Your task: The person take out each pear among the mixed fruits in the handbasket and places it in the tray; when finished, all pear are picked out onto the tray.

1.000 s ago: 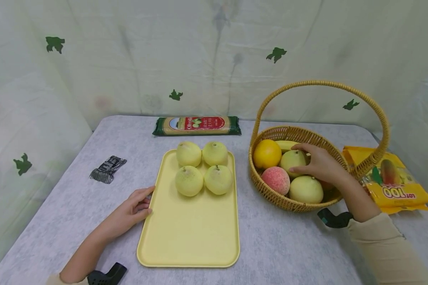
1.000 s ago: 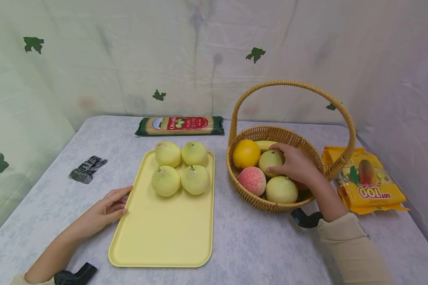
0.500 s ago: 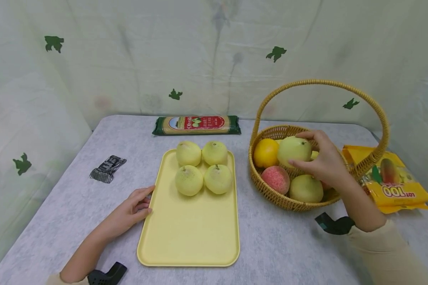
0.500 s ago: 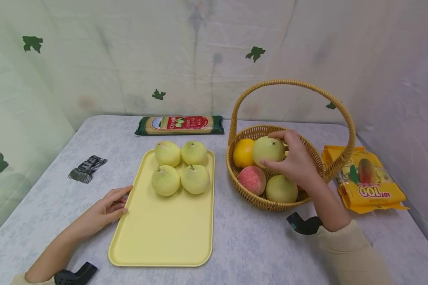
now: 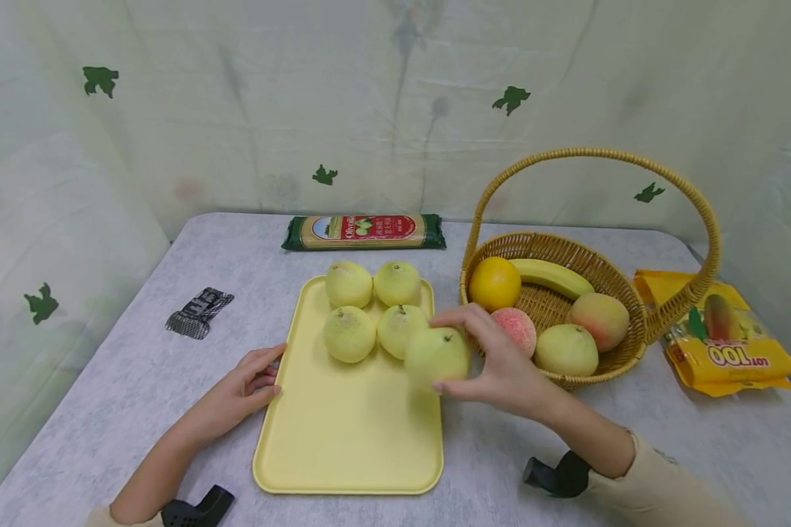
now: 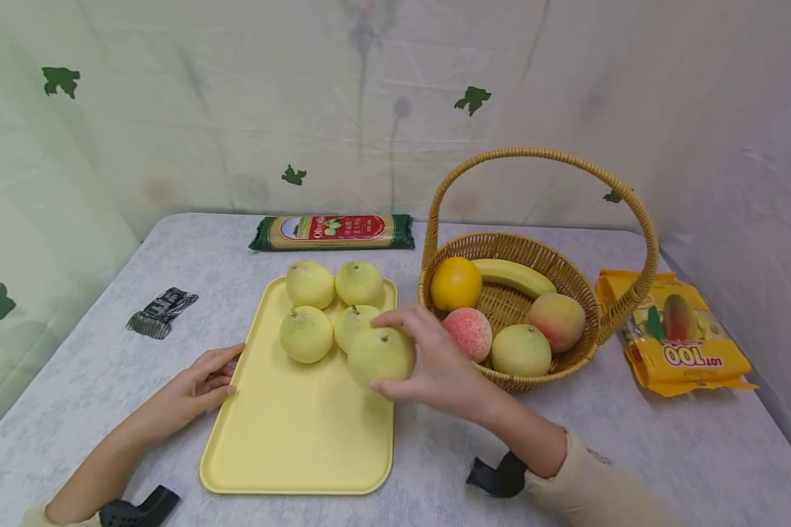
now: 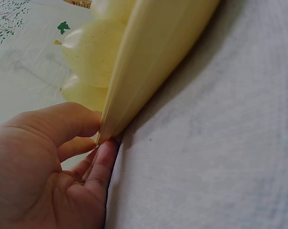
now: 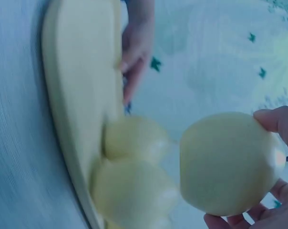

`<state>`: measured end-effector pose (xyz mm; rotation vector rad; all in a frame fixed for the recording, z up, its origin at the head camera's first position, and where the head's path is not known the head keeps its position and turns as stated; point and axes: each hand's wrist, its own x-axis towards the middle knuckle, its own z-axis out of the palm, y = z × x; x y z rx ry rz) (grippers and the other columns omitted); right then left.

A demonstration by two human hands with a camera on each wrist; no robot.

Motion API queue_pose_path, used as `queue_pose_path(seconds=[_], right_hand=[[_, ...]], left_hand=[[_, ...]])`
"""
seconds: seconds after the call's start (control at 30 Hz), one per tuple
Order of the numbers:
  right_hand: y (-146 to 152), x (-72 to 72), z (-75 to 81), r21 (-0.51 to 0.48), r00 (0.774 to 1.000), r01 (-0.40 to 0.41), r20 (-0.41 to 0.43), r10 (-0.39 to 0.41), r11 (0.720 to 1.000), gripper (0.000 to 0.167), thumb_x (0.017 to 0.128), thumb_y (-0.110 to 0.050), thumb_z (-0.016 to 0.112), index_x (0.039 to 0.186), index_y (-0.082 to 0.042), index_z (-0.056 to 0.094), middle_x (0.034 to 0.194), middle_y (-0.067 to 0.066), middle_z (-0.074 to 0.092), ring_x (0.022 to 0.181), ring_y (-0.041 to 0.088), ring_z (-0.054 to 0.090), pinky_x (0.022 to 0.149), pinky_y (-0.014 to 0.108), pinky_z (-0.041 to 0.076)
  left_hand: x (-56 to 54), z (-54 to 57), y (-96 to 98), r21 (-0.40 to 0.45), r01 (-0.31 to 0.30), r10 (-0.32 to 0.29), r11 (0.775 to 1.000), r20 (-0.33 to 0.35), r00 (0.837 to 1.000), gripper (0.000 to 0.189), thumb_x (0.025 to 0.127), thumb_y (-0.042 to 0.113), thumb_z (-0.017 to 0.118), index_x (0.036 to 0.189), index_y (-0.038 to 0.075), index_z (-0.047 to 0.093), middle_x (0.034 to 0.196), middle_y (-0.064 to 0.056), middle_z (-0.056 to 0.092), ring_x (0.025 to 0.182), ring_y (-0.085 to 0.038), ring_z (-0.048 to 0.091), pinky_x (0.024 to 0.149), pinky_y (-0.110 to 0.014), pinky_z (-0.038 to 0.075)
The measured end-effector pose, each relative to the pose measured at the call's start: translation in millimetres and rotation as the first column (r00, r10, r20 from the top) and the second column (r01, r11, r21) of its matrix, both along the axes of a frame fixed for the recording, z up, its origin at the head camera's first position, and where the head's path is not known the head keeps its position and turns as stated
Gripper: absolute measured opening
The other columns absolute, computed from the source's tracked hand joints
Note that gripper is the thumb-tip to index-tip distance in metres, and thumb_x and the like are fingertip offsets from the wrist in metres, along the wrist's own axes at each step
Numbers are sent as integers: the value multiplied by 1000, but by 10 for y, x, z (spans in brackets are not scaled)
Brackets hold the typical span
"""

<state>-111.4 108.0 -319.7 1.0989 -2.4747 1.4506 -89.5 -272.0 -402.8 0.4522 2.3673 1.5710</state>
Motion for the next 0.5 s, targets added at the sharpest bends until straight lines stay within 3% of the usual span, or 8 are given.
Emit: queue_pose_path(seconds=[0.13,0.27,0.5], right_hand=[[-247,67,-184,16,994,-73,85,72,997,58,68,-19,79,120,-17,51,118,-6,46,105,13,44,85,31,42],[-433,78,-363,30,985,-131,116,127,991,58,70,-18,78,121,-12,51,119,-3,47,109,13,42,94,33,37],[-627,82,-544,37,976,-144,171,136,989,60,70,-16,78,122,-10,48,120,-4,48,109,9,43,95,27,35]], left_hand=[[-2,-3,-2,0,2,-2,1000,-1,1000,64,90,11,54,143,3,19,135,-18,22,107,-9,40,87,-12,37],[-2,-11,-2,-1,3,-3,1000,-9,1000,64,90,10,54,143,3,19,134,-18,23,107,-9,40,87,-12,37],[-4,-5,-1,-3,0,0,1000,-13,1000,64,90,10,55,143,2,20,134,-18,23,106,-9,40,86,-12,37]])
